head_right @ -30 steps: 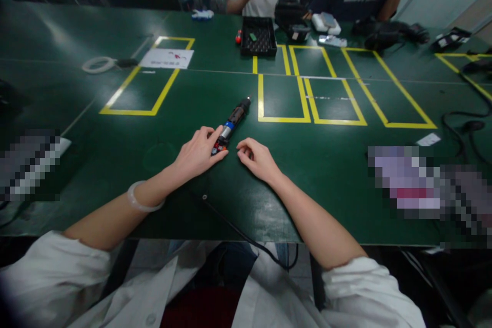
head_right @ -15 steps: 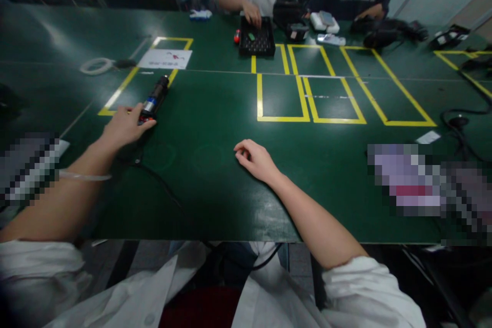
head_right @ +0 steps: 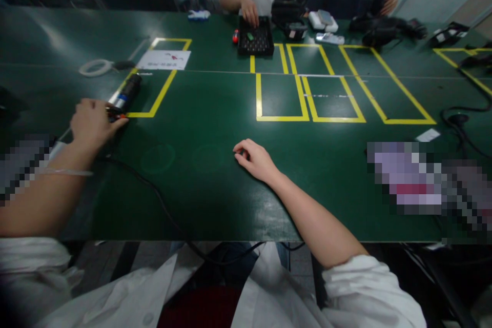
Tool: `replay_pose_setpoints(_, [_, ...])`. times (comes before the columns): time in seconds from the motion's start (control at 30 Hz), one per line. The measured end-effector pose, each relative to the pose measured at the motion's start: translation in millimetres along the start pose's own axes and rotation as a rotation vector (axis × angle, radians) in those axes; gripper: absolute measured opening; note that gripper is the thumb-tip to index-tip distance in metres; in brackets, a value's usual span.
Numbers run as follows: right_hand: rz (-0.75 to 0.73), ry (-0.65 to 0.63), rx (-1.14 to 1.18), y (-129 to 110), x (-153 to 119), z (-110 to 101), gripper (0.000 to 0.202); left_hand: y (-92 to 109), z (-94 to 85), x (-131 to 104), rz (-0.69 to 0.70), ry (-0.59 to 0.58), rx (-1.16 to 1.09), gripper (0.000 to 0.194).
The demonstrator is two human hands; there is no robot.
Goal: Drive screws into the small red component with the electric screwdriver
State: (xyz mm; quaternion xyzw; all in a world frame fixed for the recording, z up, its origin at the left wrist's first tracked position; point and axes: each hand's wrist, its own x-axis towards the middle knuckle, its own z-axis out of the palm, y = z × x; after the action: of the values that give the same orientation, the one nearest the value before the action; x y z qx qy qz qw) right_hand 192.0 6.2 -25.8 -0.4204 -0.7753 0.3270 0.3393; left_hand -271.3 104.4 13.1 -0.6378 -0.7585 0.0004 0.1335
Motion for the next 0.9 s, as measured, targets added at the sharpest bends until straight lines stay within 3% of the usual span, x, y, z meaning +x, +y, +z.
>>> replay_pose_setpoints(0.17, [0.001,-0.001,-0.006,0,0,0,0.009,12,-7.0,-9,0.039,-0.006,0.07,0.05])
replay_pose_setpoints(0.33, [-0.011,-0.001,-0.011,0,1,0,0.009,20,-17.3,-7,-0.095,-0.064,-0.008,0.048])
replay_pose_setpoints(0.43, [-0.007,0.0,-0.008,0,1,1,0.009,35,-25.6,-7,-0.185,-0.016,-0.16,0.043])
replay_pose_setpoints(0.53, [-0.002,0.001,-0.002,0,1,1,0.009,68,-33.9,-12,-0.068,0.025,-0.437,0.039])
replay_pose_setpoints(0.6, [-0.007,0.004,0.003,0,1,1,0.009,100,-39.0,-22,0.1,-0.042,-0.696,0.039])
replay_pose_setpoints(0.77, [-0.013,0.012,0.028,1,1,2,0.011,184,-52.1,-66,0.425,-0.474,-1.172,0.044])
replay_pose_setpoints(0.9, [0.016,0.006,0.106,2,1,3,0.025,225,-57.2,-102,0.471,-0.675,-1.381,0.051])
